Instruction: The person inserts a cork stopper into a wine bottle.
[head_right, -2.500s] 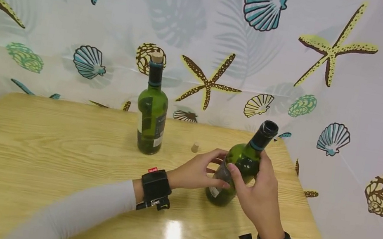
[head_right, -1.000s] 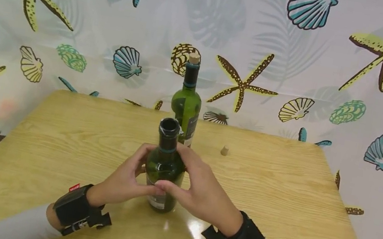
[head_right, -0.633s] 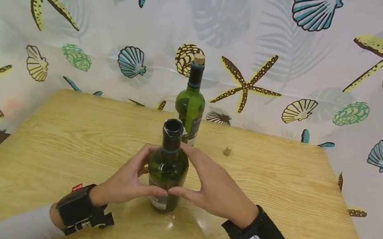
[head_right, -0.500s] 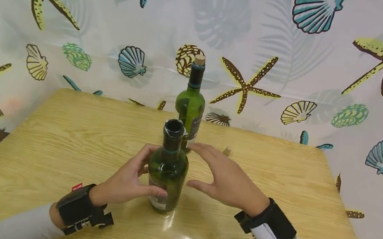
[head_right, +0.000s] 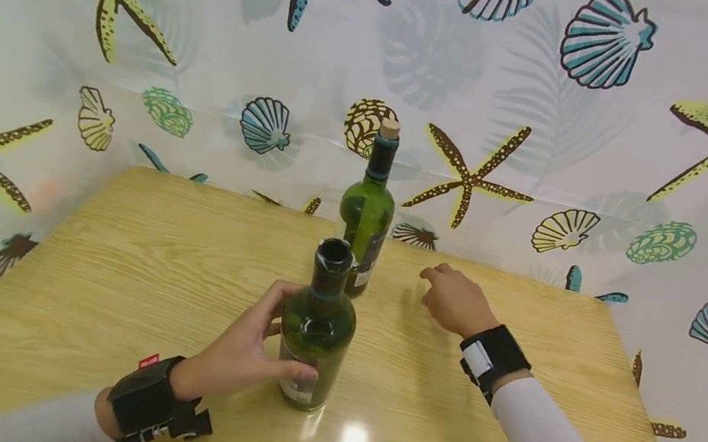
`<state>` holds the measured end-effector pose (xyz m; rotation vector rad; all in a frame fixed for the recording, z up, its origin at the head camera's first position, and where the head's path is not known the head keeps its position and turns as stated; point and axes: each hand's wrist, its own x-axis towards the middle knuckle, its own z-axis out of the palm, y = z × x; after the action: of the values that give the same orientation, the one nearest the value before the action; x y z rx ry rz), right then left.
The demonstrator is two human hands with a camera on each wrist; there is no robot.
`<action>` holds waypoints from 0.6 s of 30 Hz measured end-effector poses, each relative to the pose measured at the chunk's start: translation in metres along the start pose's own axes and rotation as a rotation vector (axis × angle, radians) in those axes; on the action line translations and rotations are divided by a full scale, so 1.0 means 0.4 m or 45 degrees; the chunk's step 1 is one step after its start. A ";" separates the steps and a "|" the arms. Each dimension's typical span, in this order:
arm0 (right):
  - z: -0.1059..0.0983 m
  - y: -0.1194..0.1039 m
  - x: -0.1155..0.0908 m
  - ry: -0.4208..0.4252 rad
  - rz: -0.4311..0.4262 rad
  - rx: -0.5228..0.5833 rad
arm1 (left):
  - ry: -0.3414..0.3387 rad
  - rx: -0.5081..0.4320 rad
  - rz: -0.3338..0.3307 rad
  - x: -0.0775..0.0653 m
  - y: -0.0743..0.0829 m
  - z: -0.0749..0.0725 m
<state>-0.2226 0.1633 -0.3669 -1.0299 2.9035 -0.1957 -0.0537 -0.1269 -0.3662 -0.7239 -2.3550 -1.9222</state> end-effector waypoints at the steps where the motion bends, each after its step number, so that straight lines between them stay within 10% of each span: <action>1: 0.012 0.007 0.007 -0.003 0.004 -0.012 | 0.021 0.006 -0.001 -0.005 0.001 0.003; 18: 0.061 0.002 0.021 0.078 -0.069 -0.059 | 0.208 0.064 -0.038 -0.039 0.019 0.039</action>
<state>-0.2272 0.1562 -0.3911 -1.1308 2.9501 -0.1661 -0.0327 -0.1167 -0.3675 -0.5100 -2.3190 -1.8476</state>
